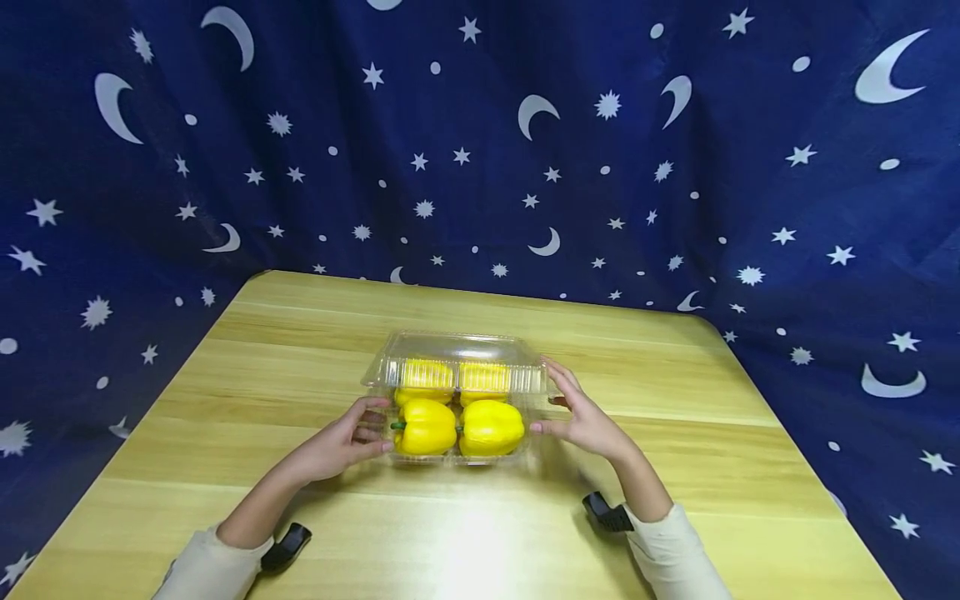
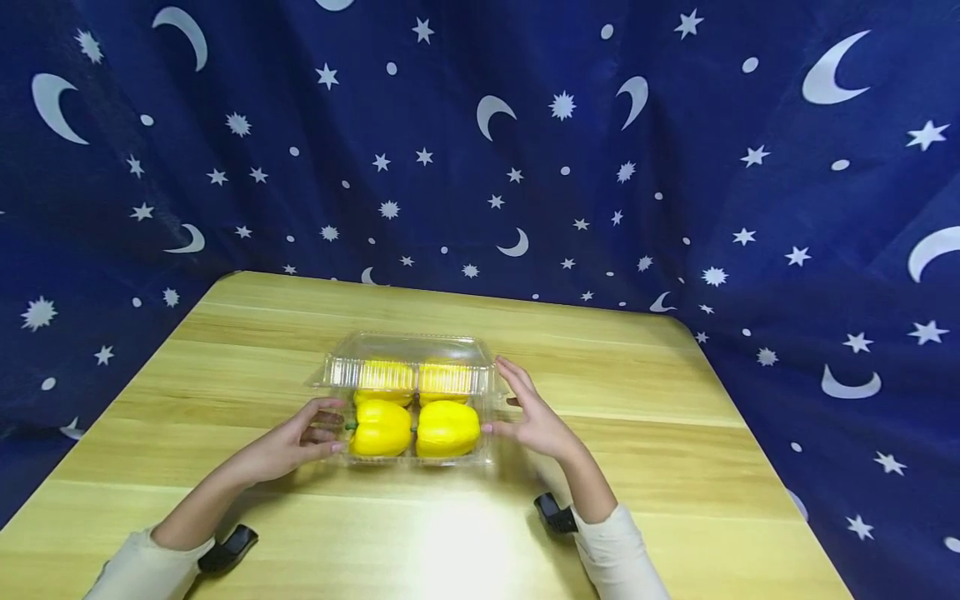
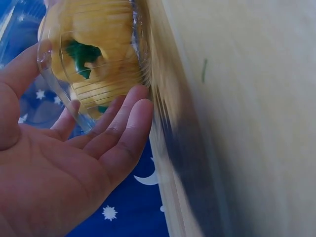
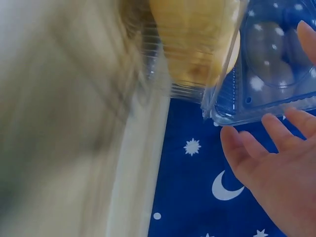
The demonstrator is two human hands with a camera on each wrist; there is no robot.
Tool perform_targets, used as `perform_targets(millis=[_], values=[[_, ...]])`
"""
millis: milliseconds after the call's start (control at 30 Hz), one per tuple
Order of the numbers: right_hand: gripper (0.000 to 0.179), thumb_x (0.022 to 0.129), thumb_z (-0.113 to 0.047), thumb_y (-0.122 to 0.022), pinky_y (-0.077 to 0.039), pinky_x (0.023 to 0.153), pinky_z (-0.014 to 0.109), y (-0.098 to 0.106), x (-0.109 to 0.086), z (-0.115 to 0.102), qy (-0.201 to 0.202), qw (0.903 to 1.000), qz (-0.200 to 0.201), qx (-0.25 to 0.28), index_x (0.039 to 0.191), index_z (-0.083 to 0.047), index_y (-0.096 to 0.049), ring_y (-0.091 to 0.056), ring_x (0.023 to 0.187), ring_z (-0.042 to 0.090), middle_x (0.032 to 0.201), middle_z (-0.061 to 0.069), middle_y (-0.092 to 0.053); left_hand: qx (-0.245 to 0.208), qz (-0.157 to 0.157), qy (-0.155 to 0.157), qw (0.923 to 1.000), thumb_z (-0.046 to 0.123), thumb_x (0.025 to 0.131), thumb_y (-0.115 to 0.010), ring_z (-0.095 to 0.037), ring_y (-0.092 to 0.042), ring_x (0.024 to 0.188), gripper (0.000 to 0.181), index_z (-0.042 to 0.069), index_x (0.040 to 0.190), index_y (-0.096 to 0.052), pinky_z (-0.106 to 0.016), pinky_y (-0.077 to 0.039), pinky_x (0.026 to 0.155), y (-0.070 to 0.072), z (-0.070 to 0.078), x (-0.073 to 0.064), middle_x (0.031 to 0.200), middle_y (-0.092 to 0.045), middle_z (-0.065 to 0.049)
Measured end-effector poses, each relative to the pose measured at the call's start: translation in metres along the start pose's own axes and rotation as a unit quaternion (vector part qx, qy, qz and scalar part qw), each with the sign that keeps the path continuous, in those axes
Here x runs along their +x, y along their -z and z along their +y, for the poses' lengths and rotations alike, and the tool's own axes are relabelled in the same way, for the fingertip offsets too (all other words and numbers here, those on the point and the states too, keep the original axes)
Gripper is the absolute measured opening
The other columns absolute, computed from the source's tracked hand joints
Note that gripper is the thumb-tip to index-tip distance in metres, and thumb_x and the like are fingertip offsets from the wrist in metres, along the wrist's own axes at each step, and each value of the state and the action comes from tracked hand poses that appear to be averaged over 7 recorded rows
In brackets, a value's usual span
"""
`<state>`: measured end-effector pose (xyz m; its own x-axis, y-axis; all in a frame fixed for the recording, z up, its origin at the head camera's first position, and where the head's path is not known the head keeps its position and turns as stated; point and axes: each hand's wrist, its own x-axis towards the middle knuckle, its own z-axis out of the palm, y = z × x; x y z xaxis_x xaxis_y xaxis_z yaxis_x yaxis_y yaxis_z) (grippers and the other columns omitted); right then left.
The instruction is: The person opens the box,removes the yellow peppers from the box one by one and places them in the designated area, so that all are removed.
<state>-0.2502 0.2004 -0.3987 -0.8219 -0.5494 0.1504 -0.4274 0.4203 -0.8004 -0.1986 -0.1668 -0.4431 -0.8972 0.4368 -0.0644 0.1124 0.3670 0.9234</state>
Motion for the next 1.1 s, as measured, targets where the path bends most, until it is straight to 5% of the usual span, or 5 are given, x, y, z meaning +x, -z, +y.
perform_targets(millis=[133,500,900,1100], values=[[0.088,0.080,-0.015,-0.070,-0.032,0.098,0.058,0.004,0.005,0.000,-0.024,0.9995,0.016,0.008,0.146,-0.011,-0.012,-0.031,0.126,0.046,0.151,0.018,-0.010,-0.010,-0.009,-0.002,0.9999,0.025,0.090,-0.057,-0.041,-0.049,0.112,0.061,0.006,0.137,-0.023,-0.043,-0.048,0.086,-0.001,-0.002,0.002,0.133,-0.036,-0.028],[0.089,0.082,-0.003,-0.066,-0.029,0.099,0.058,0.012,0.020,0.006,0.017,0.9975,0.055,0.041,0.147,-0.015,-0.006,-0.026,0.132,0.038,0.145,0.018,-0.027,-0.008,-0.010,-0.002,0.9999,0.029,0.090,-0.058,-0.040,-0.049,0.112,0.063,0.007,0.137,-0.022,-0.043,-0.048,0.086,-0.003,-0.002,0.004,0.133,-0.035,-0.027],[0.096,0.084,0.000,-0.061,-0.024,0.101,0.058,0.017,0.033,0.013,0.042,0.9953,0.059,0.065,0.146,-0.024,0.007,-0.022,0.134,0.037,0.147,0.022,-0.023,-0.017,-0.019,0.004,0.9997,0.024,0.091,-0.056,-0.039,-0.050,0.111,0.060,0.008,0.138,-0.021,-0.042,-0.049,0.083,-0.002,-0.003,0.003,0.133,-0.034,-0.028],[0.084,0.085,0.006,-0.056,-0.025,0.098,0.060,0.017,0.047,0.008,0.051,0.9926,0.070,0.085,0.147,-0.011,-0.001,-0.027,0.131,0.042,0.145,0.025,-0.022,-0.011,-0.012,0.010,0.9998,0.022,0.092,-0.056,-0.037,-0.050,0.110,0.059,0.008,0.138,-0.021,-0.041,-0.048,0.083,0.001,-0.004,0.000,0.132,-0.035,-0.028]])
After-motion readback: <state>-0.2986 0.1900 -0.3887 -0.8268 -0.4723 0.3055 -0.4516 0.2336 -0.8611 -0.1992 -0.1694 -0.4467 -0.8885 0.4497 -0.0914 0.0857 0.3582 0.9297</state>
